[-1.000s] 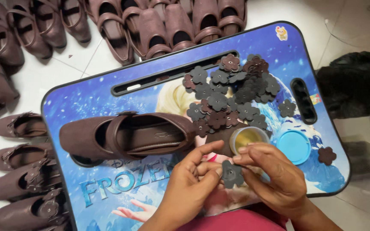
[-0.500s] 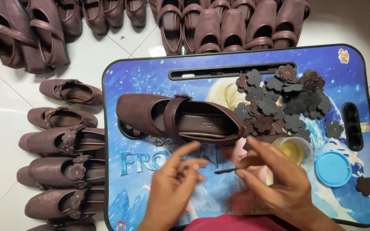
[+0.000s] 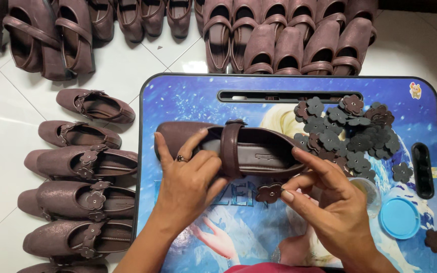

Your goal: The person attaches flower-shaped embellishments to the straps of brown children's shoes. They pick up a flower, apply adhesive from a small container, and press it onto the shoe strap, repeating this process for multiple shoes.

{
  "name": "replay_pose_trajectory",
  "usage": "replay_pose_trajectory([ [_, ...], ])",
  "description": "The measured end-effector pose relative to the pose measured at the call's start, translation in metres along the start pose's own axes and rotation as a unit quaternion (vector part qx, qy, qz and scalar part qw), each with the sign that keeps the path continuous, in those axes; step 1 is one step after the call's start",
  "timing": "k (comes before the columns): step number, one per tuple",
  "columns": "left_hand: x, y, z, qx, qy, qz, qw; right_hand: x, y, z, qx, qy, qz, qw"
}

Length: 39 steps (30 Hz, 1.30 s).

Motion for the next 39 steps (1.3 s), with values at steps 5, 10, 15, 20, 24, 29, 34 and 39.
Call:
replay_pose_trajectory([
  [5, 0.001, 0.008, 0.012, 0.128, 0.099, -0.073, 0.984, -0.006, 0.001, -0.019, 0.02, 0.109, -0.039, 0.993],
  [10, -0.003, 0.01, 0.01, 0.172, 0.141, -0.103, 0.97, -0.018, -0.007, -0.019, -0.002, 0.15, -0.059, 0.987],
  [15, 0.001, 0.011, 0.014, 0.142, 0.181, -0.091, 0.969, -0.026, -0.018, -0.019, -0.03, 0.165, -0.059, 0.984],
  [20, -0.002, 0.011, 0.011, 0.162, 0.198, -0.108, 0.961, -0.027, -0.022, -0.03, 0.025, 0.301, -0.039, 0.952],
  [24, 0.001, 0.009, 0.01, 0.171, 0.192, -0.098, 0.962, -0.033, -0.022, -0.038, 0.083, 0.312, -0.053, 0.945],
  [29, 0.003, 0.008, 0.009, 0.18, 0.205, -0.081, 0.959, -0.037, -0.025, -0.032, 0.063, 0.307, -0.06, 0.948],
  [34, 0.002, 0.009, 0.007, 0.187, 0.205, -0.076, 0.958, -0.039, -0.024, -0.031, 0.058, 0.304, -0.061, 0.949],
  [39, 0.002, 0.009, 0.009, 0.185, 0.196, -0.057, 0.961, -0.04, -0.022, -0.032, 0.06, 0.312, -0.058, 0.946],
])
Point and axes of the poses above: each hand's wrist, its own y-axis away from the middle knuckle, its own x-axis out of the back of the hand, z = x × y, the point moved 9 cm from there along -y, towards the middle knuckle, and after that the axes turned 4 degrees about -x, right-handed, at the moved point
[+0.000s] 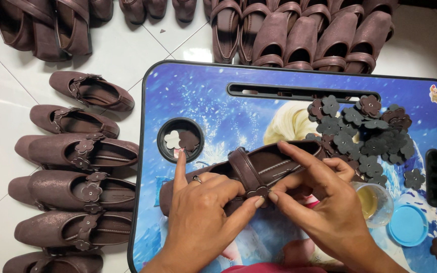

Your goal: The person attaches flower-shaped embellishments to the straps of brown children's shoes. They pick up a flower, apply adhesive from a small container, and press it onto the shoe strap, repeating this process for multiple shoes.

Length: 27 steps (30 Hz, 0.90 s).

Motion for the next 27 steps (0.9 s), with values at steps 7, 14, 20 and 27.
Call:
replay_pose_trajectory([
  [7, -0.004, 0.01, -0.002, 0.011, -0.018, 0.024, 0.999, -0.003, 0.003, -0.004, 0.017, 0.032, 0.008, 0.999],
  [14, -0.008, 0.019, 0.0, -0.003, -0.013, 0.027, 1.0, -0.003, 0.01, -0.005, 0.028, 0.068, 0.019, 0.997],
  [20, -0.018, 0.026, -0.008, 0.043, -0.016, 0.02, 0.999, -0.003, 0.019, -0.005, 0.041, 0.089, 0.049, 0.994],
  [27, -0.035, 0.044, -0.004, -0.018, -0.047, 0.068, 0.996, -0.006, 0.036, 0.005, 0.063, 0.072, 0.039, 0.995],
])
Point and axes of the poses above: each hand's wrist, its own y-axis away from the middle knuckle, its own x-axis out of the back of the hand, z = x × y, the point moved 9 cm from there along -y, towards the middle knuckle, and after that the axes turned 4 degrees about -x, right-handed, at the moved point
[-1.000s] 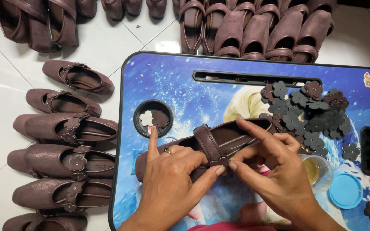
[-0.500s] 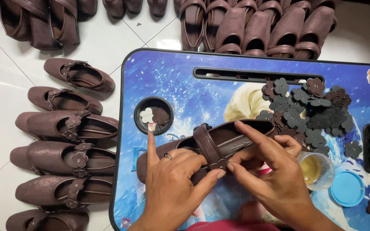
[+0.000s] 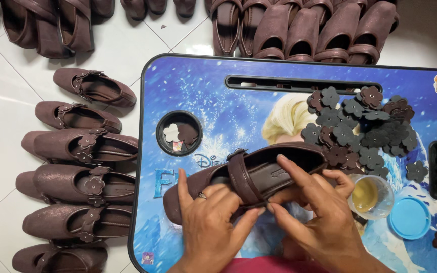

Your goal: The person attaches flower-shaped embellishments to the straps of brown children's shoes. They pick up a flower, apply adhesive from a small container, and press it onto the shoe strap, repeating this process for multiple shoes.

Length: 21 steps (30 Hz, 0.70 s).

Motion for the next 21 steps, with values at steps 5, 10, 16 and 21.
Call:
replay_pose_trajectory([
  [5, -0.014, 0.018, 0.004, -0.041, -0.037, 0.037, 0.998, 0.024, 0.026, 0.032, -0.085, -0.242, 0.048, 0.965],
  [10, -0.014, 0.019, 0.006, -0.062, -0.052, 0.047, 0.996, 0.064, 0.059, 0.058, -0.11, -0.273, 0.206, 0.933],
  [16, -0.013, 0.02, 0.013, -0.069, -0.07, 0.068, 0.993, 0.061, 0.072, 0.073, -0.089, -0.231, 0.222, 0.943],
  [21, -0.031, 0.027, 0.007, -0.088, -0.163, 0.068, 0.98, 0.064, 0.082, 0.083, -0.057, -0.215, 0.216, 0.951],
])
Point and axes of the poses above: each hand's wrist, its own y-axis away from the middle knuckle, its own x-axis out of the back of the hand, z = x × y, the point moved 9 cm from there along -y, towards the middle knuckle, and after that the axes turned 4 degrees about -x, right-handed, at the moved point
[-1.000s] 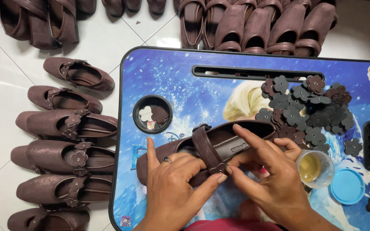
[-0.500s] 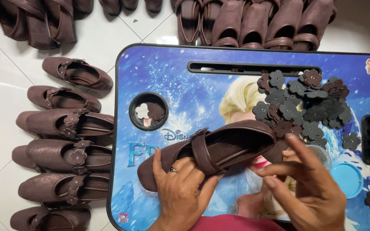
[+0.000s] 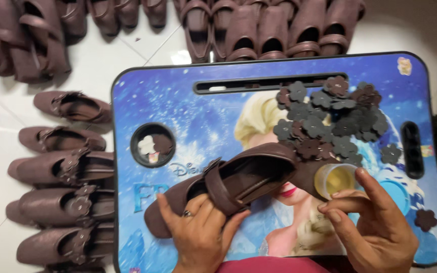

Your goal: The person attaches flower-shaped embellishments to the straps of brown children's shoes. They pick up a flower, apply adhesive from a small container, and press it onto the shoe strap, repeating this process for multiple shoes.

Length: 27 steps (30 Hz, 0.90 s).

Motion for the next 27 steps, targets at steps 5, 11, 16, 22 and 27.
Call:
replay_pose_trajectory([
  [5, -0.013, 0.01, -0.003, -0.028, -0.015, 0.0, 0.999, 0.052, -0.016, -0.003, 0.084, 0.12, 0.085, 0.986],
  [11, -0.022, 0.018, -0.002, -0.06, 0.006, 0.001, 0.998, 0.112, -0.054, 0.004, 0.029, 0.328, 0.188, 0.925],
  [16, -0.026, 0.006, -0.014, -0.065, -0.022, 0.014, 0.998, 0.108, -0.091, 0.018, 0.028, 0.353, 0.086, 0.931],
  [22, -0.032, -0.019, -0.04, -0.055, -0.055, 0.018, 0.997, 0.091, -0.13, 0.043, 0.021, 0.346, -0.035, 0.937],
  [27, -0.035, -0.03, -0.045, -0.065, -0.051, 0.032, 0.996, 0.088, -0.139, 0.057, -0.01, 0.351, -0.055, 0.935],
])
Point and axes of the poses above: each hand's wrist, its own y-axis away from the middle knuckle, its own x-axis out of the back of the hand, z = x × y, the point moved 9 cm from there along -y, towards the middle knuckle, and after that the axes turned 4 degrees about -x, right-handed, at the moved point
